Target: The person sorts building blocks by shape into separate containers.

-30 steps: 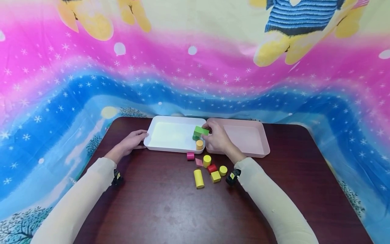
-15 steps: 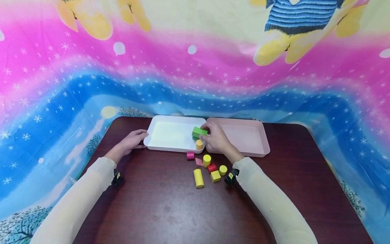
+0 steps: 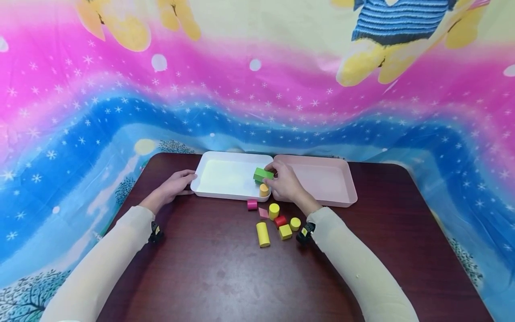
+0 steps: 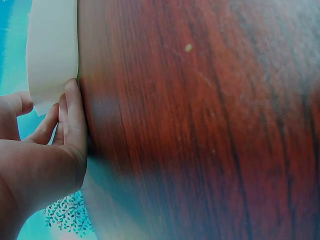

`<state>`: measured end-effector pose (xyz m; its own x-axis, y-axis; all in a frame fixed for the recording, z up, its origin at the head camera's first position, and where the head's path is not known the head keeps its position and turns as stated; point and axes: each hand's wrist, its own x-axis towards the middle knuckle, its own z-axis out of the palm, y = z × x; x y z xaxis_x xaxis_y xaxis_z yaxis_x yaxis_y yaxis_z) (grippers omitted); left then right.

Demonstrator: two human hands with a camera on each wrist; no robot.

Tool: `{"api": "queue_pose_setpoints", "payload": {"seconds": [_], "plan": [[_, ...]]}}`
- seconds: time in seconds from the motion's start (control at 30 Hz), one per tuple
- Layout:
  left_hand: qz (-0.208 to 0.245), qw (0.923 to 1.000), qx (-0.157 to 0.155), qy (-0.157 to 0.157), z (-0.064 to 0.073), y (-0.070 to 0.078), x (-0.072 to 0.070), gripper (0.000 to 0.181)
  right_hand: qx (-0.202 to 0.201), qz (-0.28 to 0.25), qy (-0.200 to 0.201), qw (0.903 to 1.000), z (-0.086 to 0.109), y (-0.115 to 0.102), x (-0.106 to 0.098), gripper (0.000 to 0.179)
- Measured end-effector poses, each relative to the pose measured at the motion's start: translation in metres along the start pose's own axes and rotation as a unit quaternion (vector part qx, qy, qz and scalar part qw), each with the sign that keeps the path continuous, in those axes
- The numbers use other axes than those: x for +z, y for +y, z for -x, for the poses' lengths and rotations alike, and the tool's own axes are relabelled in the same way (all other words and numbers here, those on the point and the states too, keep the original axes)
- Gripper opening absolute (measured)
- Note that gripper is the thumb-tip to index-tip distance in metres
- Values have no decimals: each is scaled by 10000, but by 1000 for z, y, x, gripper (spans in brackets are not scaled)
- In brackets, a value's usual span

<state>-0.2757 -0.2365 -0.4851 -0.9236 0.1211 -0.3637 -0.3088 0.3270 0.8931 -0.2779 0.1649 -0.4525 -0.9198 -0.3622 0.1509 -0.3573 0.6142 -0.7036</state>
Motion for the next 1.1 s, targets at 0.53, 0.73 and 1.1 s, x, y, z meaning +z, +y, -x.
{"api": "queue_pose_setpoints", "payload": {"seconds": [0.53, 0.73, 1.1], "plan": [[-4, 10000, -43, 22, 2, 2, 1, 56, 105, 38, -14, 9999, 0, 1, 1, 32], [-16, 10000, -57, 30, 4, 2, 1, 56, 87, 51, 14, 9999, 0, 2, 1, 32], [15, 10000, -24, 51, 4, 2, 1, 55, 175, -83, -15, 9998, 0, 1, 2, 31]]}}
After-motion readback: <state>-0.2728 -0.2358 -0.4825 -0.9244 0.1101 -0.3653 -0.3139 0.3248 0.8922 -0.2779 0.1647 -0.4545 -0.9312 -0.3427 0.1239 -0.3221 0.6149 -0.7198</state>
